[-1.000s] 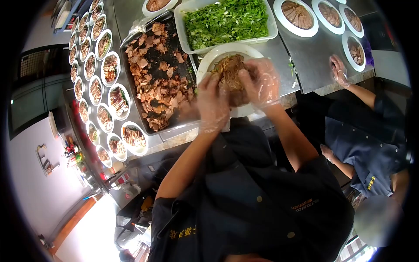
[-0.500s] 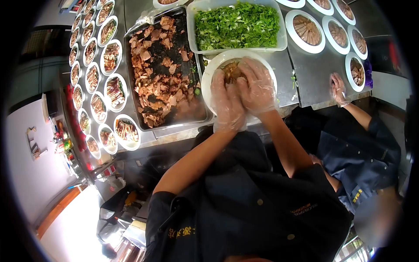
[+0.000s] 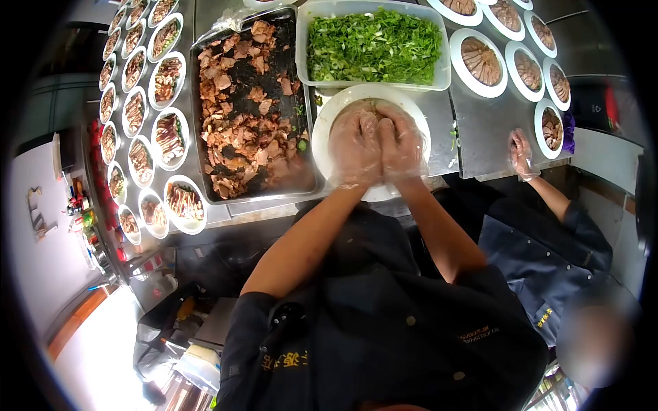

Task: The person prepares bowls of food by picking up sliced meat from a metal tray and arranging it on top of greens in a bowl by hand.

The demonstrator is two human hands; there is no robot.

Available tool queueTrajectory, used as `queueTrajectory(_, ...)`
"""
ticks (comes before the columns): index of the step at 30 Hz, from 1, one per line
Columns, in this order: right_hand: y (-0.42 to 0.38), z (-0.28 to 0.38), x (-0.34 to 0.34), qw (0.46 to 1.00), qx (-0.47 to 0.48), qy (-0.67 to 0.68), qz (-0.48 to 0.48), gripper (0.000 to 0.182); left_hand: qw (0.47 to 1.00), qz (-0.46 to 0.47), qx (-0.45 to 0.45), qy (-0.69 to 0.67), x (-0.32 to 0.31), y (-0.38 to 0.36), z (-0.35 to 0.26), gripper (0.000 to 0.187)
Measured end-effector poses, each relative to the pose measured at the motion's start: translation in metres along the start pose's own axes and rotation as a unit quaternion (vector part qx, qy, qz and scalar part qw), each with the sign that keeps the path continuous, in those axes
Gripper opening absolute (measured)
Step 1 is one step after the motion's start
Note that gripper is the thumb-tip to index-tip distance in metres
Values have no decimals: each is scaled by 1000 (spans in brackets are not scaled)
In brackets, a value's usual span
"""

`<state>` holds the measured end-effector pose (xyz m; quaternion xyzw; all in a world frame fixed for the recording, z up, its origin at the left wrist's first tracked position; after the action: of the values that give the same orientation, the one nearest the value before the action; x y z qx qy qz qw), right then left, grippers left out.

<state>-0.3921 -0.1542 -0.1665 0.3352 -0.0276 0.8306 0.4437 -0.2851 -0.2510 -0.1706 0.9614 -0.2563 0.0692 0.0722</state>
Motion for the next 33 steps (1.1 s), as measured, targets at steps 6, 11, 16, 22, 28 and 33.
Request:
queueTrajectory(6,9,-7,-7,998,-1,-19,62,30,997,64,29,16,-2,10,1,43)
queueTrajectory(11,23,-10,12,988,-64,-26,135,36,993,49,94,-48,35,25,-20,51)
queueTrajectory(16,25,-12,63,978,-141,121,91,37,920,-61,198,-332,126,9,-19,52)
queueTrajectory(22,2,63,60,954,223,-191,61,35,959,-76,230,-144,260,-66,48,56)
queueTrajectory(28,-13,67,63,966,57,-253,-4,22,894,-108,406,154,428,-299,223,44)
queueTrajectory(33,-33,85,64,914,64,-397,43,15,818,85,528,212,531,-596,387,26)
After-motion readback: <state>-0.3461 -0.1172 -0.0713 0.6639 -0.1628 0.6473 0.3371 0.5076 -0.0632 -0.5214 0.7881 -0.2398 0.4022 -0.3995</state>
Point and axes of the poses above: each hand's wrist, its own y-axis towards the middle knuckle, its own x-axis out of the back of the hand, z = x × y, the point moved 9 cm from there along y, towards the middle knuckle, and after that the axes turned 15 degrees about -y, right-handed, at the moved point
